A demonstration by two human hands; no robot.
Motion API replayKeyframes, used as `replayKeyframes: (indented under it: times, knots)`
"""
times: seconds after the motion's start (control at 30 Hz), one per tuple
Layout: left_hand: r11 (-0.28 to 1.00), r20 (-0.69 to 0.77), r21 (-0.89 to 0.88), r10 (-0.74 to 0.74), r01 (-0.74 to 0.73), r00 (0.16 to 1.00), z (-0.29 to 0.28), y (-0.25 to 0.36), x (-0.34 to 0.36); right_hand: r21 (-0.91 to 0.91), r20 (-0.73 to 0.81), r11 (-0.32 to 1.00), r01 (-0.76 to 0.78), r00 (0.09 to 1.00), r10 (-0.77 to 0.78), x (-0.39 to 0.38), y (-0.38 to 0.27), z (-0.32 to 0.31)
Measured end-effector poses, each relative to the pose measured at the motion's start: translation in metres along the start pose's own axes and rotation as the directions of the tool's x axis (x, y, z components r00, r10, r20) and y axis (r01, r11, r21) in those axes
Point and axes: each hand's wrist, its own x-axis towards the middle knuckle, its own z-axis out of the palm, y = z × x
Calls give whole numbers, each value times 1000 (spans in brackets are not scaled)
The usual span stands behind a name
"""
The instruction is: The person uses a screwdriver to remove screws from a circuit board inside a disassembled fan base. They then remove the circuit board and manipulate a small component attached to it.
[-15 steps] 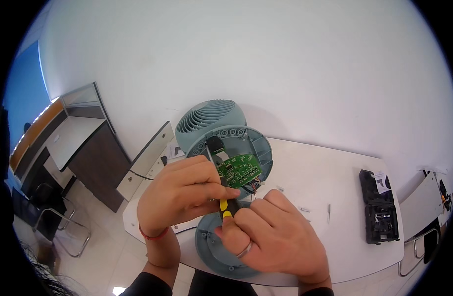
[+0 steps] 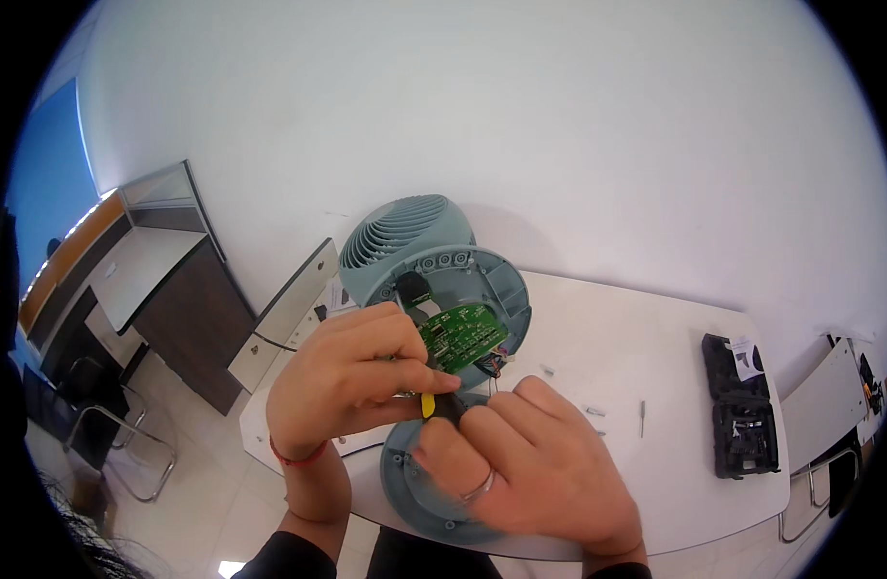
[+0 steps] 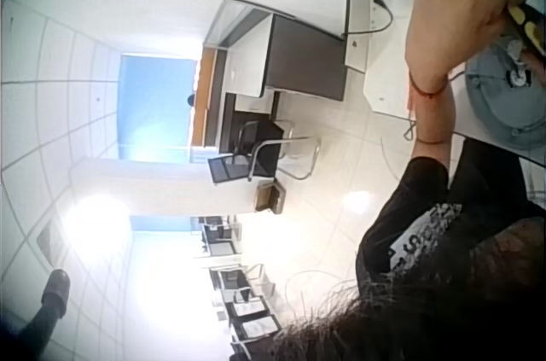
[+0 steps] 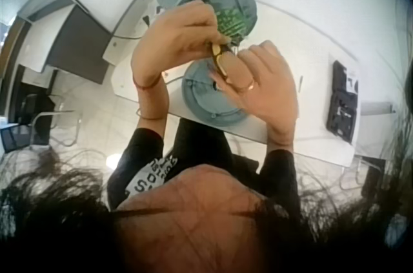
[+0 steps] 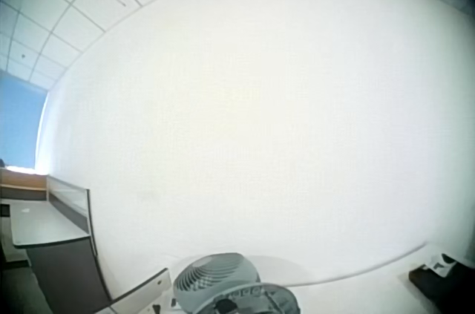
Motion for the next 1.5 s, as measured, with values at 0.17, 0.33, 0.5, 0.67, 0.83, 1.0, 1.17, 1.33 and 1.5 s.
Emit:
replayKeyframes:
  times: [0.17, 0.33, 0.5, 0.67, 0.83, 1.0, 1.17, 1.33, 1.5]
  knots:
    - [1000, 14, -3, 19, -19, 1000, 1, -7, -1, -40, -26, 971, -234, 972, 234, 7, -10, 17]
    - [999, -2, 36, 10, -9, 1000, 7, -8, -1, 39, -52, 945, -323, 944, 325, 3, -16, 25]
    - [979, -77, 86, -178, 185, 981, 6, -6, -2, 60, -100, 927, -369, 922, 374, 1, -8, 26]
    - [838, -245, 226, -444, 496, 862, -6, -34, -18, 136, -74, 894, -427, 895, 439, 2, -9, 21]
    - [695, 77, 163, -716, 700, 694, -14, -87, -57, 127, -54, 930, -346, 933, 355, 4, -6, 32]
    - [631, 252, 37, -756, 775, 604, -19, -111, -73, 92, -88, 956, -278, 954, 286, 5, -11, 31]
    - [553, 288, 49, -805, 832, 518, -21, -115, -71, 67, -117, 958, -280, 951, 286, 7, -14, 30]
    - [694, 172, 28, -713, 720, 680, -13, -119, -73, 39, -81, 965, -260, 962, 262, 9, -17, 27]
    - [764, 118, 40, -643, 644, 756, -11, -111, -59, 33, -82, 975, -220, 972, 222, 11, -23, 33]
